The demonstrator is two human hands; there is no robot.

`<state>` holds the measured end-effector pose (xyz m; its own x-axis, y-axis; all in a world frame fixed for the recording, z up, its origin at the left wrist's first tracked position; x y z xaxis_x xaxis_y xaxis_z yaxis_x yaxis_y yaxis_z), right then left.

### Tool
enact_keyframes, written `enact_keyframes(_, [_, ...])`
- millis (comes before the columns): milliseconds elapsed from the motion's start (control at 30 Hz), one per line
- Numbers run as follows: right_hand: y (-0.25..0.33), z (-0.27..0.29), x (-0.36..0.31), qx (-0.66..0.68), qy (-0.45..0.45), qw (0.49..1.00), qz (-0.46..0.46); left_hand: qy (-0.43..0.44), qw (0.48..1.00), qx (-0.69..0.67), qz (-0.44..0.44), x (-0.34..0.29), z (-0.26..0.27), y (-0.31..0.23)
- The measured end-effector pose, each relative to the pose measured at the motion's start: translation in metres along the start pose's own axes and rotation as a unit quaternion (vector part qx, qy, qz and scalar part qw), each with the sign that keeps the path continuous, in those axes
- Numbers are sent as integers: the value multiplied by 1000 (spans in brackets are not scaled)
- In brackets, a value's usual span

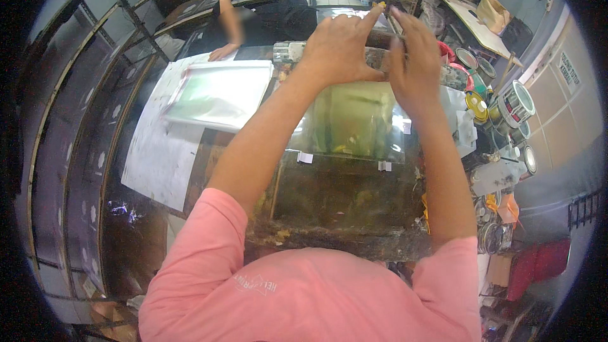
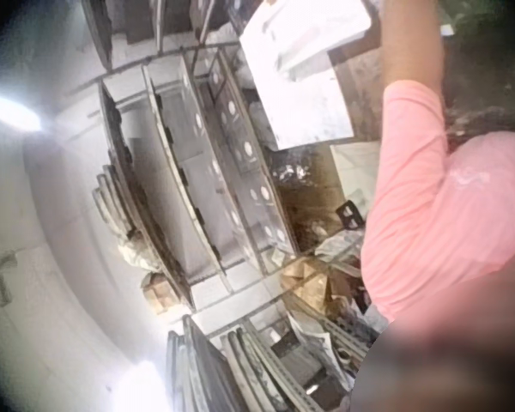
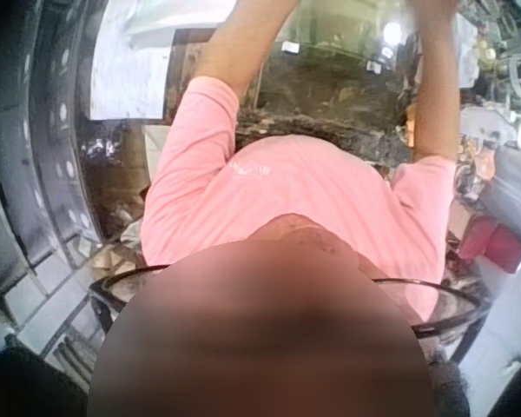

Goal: The person repeatedly applies ink to a screen printing frame using a squeegee, then lifts the frame to reveal a flower-shaped print on the fabric below. The person also wipes the frame with a yellow cloth between cycles.

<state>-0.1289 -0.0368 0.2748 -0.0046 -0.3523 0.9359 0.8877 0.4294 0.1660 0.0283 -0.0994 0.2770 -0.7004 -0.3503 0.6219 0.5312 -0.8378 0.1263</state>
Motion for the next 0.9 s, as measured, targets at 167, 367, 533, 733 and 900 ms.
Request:
enact_keyframes(167, [36, 114, -94, -8, 279, 918, -282, 31, 999, -7, 12, 0, 3, 3])
enact_keyframes(367, [40, 198, -228, -306, 440, 807, -248, 31, 999, -18, 14, -4, 5, -4])
enact_keyframes(533, [27, 203, -285, -379, 477, 706, -360, 15, 999, -30, 4, -13, -2, -7])
enact_keyframes(733, [23, 202, -269, -389, 452, 705, -384, -2, 1000, -18, -3, -22, -7, -12])
enact_keyframes(900, [27, 197, -269, -367, 412, 732, -399, -7, 1000, -5, -1, -22, -8, -12])
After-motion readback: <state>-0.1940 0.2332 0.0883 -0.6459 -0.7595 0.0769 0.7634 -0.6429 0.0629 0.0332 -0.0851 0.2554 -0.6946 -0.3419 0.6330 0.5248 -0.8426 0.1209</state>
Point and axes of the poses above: each hand's wrist, its own x-axis towards the middle knuckle, its own z-axis out of the back of the hand, y = z × x, the point moved 2 cm from there along x, towards the middle knuckle, and after that the axes turned 10 degrees about -z, right-handed, at the moved point
